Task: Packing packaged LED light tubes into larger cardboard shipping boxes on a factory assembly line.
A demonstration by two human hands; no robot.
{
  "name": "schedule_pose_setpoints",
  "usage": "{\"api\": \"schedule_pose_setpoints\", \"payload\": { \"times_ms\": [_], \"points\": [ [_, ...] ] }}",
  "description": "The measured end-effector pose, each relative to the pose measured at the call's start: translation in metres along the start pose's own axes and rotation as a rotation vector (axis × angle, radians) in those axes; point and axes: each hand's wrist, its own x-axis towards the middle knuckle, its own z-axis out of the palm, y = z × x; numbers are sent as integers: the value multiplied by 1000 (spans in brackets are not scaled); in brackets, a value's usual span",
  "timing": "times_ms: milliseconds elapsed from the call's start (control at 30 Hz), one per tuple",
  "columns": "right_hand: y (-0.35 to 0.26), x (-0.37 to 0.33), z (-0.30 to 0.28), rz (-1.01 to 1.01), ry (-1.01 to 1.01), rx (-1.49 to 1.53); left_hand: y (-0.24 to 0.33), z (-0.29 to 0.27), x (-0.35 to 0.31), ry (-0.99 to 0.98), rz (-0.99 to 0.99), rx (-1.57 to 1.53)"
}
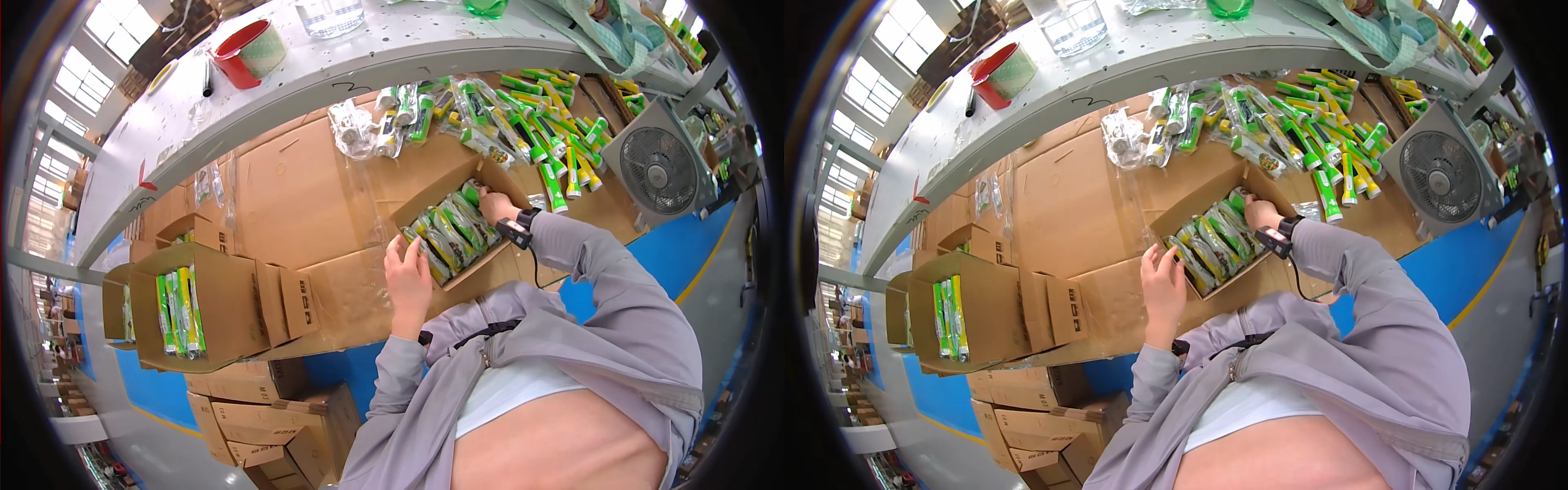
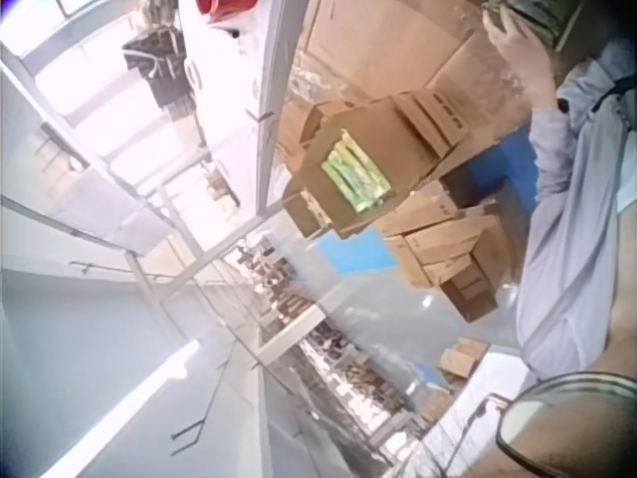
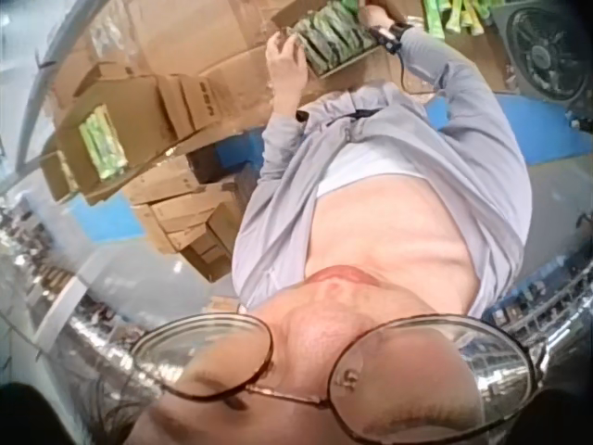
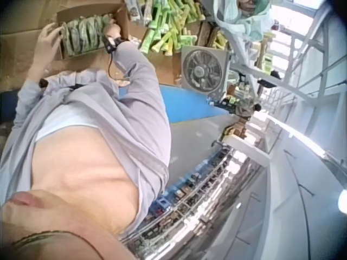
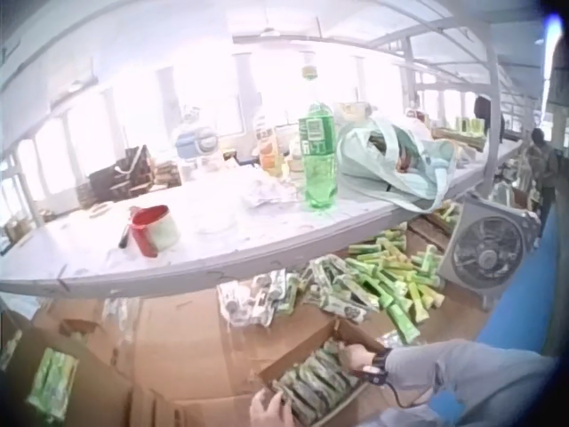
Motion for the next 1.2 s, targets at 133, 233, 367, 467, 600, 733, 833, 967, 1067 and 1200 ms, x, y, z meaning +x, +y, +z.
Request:
{"api": "schedule_pose_setpoints", "payload": {
  "times_ms": [133, 233, 367, 467, 600, 733, 833, 967, 1067, 1200],
  "points": [
    [17, -20, -17, -68, 13, 35, -3, 13, -4, -162, -154, -88],
    [28, -38, -67, -124, -159, 88, -4, 14, -4, -204, -188, -85],
    [44, -32, -36, -195, -248, 192, -3, 14, -1, -250, -204, -104],
    [54, -9, -1, -511, -461, 13, -4, 18, -2, -239, -183, -149],
    [24, -19, -18, -274, -444, 76, -3, 13, -1, -243, -219, -189],
    [20, -16, -21, -269, -502, 58, -4, 17, 3, -242, -176, -200],
    [24, -7, -31, -406, -632, -43, -7, 13, 6, -276, -186, -195],
    [27, 5, -38, -247, -280, 197, -5, 4, 11, -361, -255, -231],
    [18, 25, -66, -152, -352, 185, -9, 6, 7, -322, -189, -183],
    [12, 46, -51, -153, -350, 173, -7, 9, 10, -337, -199, -187]
  ]
}}
